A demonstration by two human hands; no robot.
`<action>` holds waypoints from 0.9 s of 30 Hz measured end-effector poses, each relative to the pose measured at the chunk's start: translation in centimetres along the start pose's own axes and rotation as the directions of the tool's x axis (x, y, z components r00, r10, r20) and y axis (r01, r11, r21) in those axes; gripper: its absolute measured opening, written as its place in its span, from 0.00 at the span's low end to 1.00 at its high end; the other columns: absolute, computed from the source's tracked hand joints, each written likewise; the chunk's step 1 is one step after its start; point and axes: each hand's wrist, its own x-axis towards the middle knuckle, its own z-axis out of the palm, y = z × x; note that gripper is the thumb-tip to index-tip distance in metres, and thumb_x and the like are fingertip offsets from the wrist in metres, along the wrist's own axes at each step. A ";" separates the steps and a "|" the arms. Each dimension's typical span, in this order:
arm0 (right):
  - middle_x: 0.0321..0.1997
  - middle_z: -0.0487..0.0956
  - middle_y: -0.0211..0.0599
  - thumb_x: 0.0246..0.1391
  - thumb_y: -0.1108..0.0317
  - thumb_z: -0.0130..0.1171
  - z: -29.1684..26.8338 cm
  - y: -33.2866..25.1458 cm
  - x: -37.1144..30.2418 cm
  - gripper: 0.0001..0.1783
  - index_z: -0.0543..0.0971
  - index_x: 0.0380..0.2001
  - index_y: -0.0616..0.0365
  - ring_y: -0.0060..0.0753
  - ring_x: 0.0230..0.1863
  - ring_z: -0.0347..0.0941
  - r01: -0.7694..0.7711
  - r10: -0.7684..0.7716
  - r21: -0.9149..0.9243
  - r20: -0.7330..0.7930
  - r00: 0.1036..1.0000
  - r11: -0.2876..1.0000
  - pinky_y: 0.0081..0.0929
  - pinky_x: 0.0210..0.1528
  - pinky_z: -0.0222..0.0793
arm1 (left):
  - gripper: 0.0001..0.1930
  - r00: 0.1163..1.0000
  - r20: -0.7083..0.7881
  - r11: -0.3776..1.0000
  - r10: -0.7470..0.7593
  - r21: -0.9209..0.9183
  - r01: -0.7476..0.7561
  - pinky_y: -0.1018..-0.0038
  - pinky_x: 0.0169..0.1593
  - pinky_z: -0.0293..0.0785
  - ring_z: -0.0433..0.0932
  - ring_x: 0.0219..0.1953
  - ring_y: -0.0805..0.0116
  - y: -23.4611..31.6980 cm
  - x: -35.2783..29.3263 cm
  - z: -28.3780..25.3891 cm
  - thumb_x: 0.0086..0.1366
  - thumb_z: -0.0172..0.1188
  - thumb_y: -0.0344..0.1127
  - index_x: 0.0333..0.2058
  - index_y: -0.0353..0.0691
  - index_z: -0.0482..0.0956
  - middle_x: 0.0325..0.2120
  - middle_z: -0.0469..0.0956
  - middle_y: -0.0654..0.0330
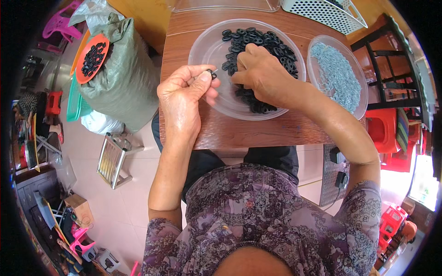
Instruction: The person assembles cord locks by taking metal springs and plastic toggle pieces from trays and fitting them together by hand.
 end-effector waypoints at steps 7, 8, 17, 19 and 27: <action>0.26 0.71 0.40 0.37 0.73 0.57 0.2 -0.1 0.1 0.03 0.76 0.21 0.56 0.42 0.35 0.66 0.008 -0.008 0.007 -0.006 1.000 1.000 0.35 0.37 0.63 | 0.07 1.000 -0.006 0.999 0.014 0.032 -0.014 0.83 0.24 0.68 0.72 0.20 0.76 0.0 -0.3 0.1 0.59 0.56 0.24 0.35 0.29 0.77 0.23 0.77 0.56; 0.25 0.71 0.40 0.37 0.74 0.58 0.1 -0.2 0.2 0.04 0.74 0.21 0.57 0.44 0.34 0.67 -0.019 0.019 0.041 -0.017 1.000 0.999 0.36 0.36 0.63 | 0.07 1.000 -0.012 0.999 0.021 0.037 -0.021 0.83 0.24 0.68 0.72 0.20 0.76 0.0 -0.4 0.1 0.59 0.55 0.24 0.36 0.29 0.77 0.23 0.77 0.56; 0.24 0.70 0.33 0.40 0.76 0.61 -2.0 -2.5 0.7 0.09 0.75 0.30 0.59 0.29 0.27 0.68 -0.190 0.281 0.496 -0.115 0.953 0.847 0.24 0.29 0.64 | 0.07 0.995 -0.040 0.995 0.096 0.011 -0.096 0.82 0.28 0.71 0.75 0.24 0.74 -0.3 -1.1 1.7 0.61 0.54 0.24 0.36 0.27 0.75 0.27 0.78 0.55; 0.24 0.70 0.30 0.41 0.76 0.61 -1.9 -2.8 0.6 0.10 0.76 0.31 0.60 0.24 0.27 0.68 -0.246 0.375 0.588 -0.106 0.921 0.771 0.22 0.29 0.64 | 0.07 0.992 -0.049 0.993 0.120 -0.010 -0.121 0.81 0.28 0.72 0.75 0.24 0.73 -0.2 -1.2 1.9 0.61 0.53 0.24 0.36 0.27 0.75 0.27 0.78 0.54; 0.23 0.76 0.30 0.42 0.77 0.58 -1.1 -4.1 0.4 0.07 0.77 0.28 0.63 0.15 0.25 0.67 -0.291 0.628 0.870 -0.027 0.778 0.399 0.17 0.29 0.65 | 0.07 0.991 -0.126 0.968 0.045 -0.239 -0.074 0.75 0.27 0.75 0.77 0.24 0.67 0.0 -1.8 2.7 0.61 0.53 0.24 0.36 0.25 0.74 0.27 0.77 0.50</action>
